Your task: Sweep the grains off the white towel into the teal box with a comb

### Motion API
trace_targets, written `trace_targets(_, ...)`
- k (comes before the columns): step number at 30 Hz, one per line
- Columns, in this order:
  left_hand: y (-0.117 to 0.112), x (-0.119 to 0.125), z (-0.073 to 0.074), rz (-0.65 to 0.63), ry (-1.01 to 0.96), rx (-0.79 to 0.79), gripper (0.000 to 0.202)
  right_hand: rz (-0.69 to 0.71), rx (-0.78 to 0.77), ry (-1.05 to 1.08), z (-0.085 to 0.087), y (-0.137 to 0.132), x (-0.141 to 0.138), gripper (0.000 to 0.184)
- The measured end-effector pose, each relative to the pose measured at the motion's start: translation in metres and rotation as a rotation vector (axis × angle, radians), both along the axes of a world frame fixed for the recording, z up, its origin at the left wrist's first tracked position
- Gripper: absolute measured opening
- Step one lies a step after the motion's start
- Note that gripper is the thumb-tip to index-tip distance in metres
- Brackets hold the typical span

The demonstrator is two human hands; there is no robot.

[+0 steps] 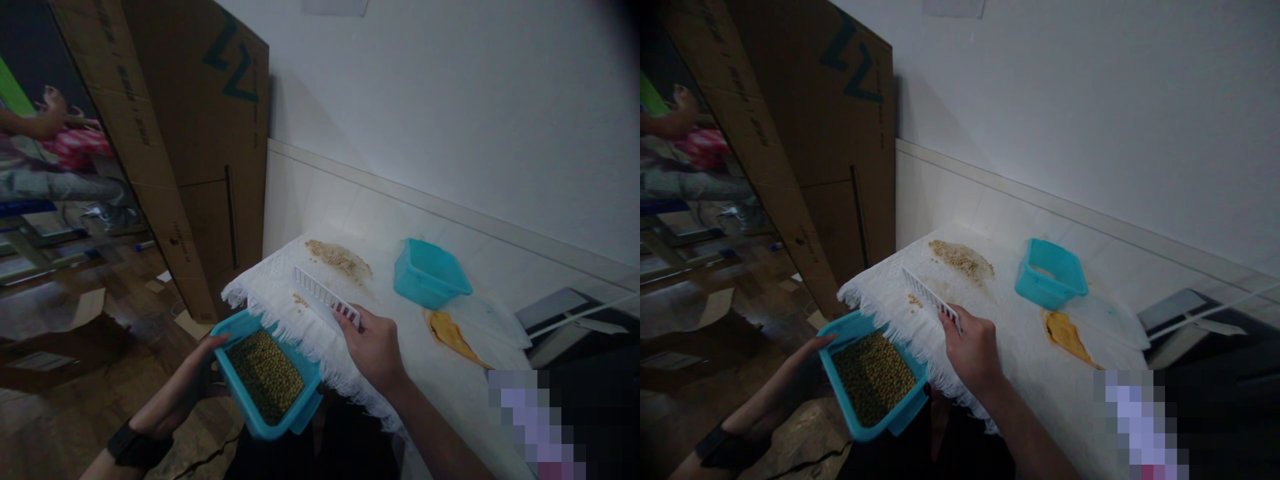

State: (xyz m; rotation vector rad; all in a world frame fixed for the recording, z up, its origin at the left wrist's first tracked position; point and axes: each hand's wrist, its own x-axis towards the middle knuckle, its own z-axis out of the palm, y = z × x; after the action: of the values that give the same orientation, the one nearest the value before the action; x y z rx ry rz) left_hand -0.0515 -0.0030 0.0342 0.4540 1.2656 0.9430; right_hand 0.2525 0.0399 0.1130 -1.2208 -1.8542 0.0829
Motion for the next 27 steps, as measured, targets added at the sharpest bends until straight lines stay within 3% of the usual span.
trace_targets(4,0.001,0.000,-0.002,0.025,0.004,-0.030,0.065,0.013,0.007,0.009,0.001,-0.001,-0.002,0.024)
trace_targets(11,0.000,0.004,0.008,0.015,0.026,-0.020,0.063,0.030,-0.023,0.027,0.003,-0.003,-0.004,0.024)
trace_targets(18,0.001,0.002,0.003,0.023,0.027,-0.019,0.068,0.039,-0.059,0.041,0.004,-0.005,-0.005,0.024)
trace_targets(27,-0.001,0.003,0.007,0.007,0.040,0.006,0.064,0.057,-0.082,0.066,0.002,-0.004,-0.011,0.024)
